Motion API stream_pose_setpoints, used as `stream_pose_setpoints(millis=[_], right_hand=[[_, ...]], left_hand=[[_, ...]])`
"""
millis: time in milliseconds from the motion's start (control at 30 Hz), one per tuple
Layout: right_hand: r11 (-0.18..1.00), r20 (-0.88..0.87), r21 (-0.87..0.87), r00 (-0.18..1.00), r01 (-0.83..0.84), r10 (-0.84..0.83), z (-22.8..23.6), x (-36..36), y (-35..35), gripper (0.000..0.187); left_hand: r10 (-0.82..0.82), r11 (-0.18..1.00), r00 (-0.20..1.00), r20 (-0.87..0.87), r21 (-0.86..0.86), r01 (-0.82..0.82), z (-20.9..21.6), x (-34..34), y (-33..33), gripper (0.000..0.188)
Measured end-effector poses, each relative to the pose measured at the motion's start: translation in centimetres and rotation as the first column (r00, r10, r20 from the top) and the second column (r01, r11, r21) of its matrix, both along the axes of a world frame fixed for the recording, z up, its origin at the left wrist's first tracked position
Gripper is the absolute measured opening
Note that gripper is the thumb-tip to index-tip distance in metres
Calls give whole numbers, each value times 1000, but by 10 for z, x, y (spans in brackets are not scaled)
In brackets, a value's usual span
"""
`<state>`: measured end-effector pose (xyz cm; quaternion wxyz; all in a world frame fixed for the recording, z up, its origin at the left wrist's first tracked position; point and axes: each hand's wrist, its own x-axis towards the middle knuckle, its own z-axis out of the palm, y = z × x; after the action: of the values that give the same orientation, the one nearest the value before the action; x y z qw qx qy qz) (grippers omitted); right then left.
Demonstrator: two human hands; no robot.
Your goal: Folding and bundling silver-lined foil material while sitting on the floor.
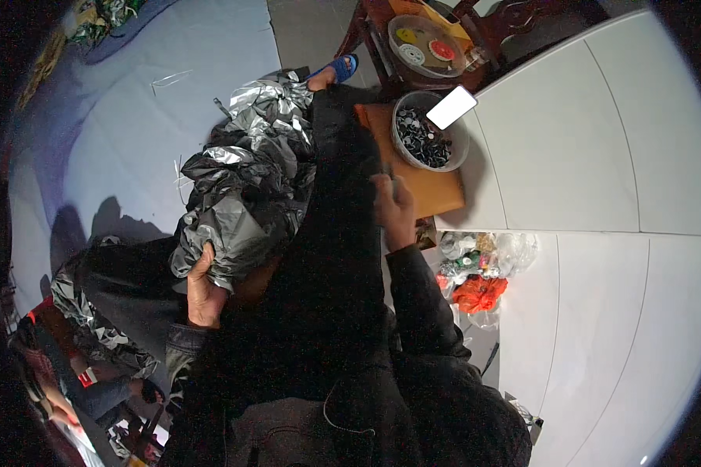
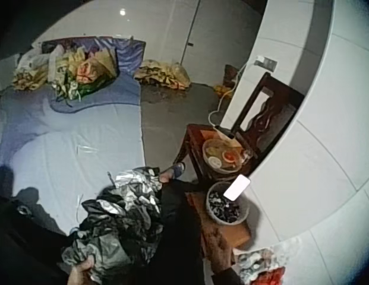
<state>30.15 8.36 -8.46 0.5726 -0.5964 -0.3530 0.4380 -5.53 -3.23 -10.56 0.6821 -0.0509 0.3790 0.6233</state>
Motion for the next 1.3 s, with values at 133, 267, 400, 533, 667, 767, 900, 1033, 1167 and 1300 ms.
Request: stream_pose_setpoints(millis=[133,267,400,533,667,767,900,1033,1167,1300], right_hand=[[890,-50,-213,914,-403,402,47,-52,-5,36],[807,125,-79,798,-585,590,62,-113,-25,40],[757,106,-159,752,-633,651,59,-129,-41,28],[701,325,-137,637,-700,699,59,-152,-58,17],[661,568,-31,531,-750,629,61,-156,-63,15],[628,565,-64,491,-776,663,67,-158,-65,17],[622,587,-112,453,-775,671,66,-161,-65,17],[619,600,-132,434,-775,672,67,-163,-62,16],[607,567,-155,432,-780,701,66,-166,-62,14],[613,591,-135,433,-778,680,61,-165,-62,15]], left_hand=[[-33,999,995,96,-3,34,46,6,7,54],[-88,993,973,-213,59,103,3,-2,0,50],[2,999,996,89,-38,1,32,17,17,42],[21,999,996,89,-29,-19,42,11,12,38],[12,1000,993,118,-1,-12,53,11,11,36],[12,1000,992,124,-15,-10,48,12,11,34],[17,998,995,95,-64,-11,42,14,11,34],[22,997,997,76,-75,-16,43,16,10,35],[32,997,999,13,-67,-31,44,16,8,36],[33,997,994,-106,-62,-39,44,18,7,36]])
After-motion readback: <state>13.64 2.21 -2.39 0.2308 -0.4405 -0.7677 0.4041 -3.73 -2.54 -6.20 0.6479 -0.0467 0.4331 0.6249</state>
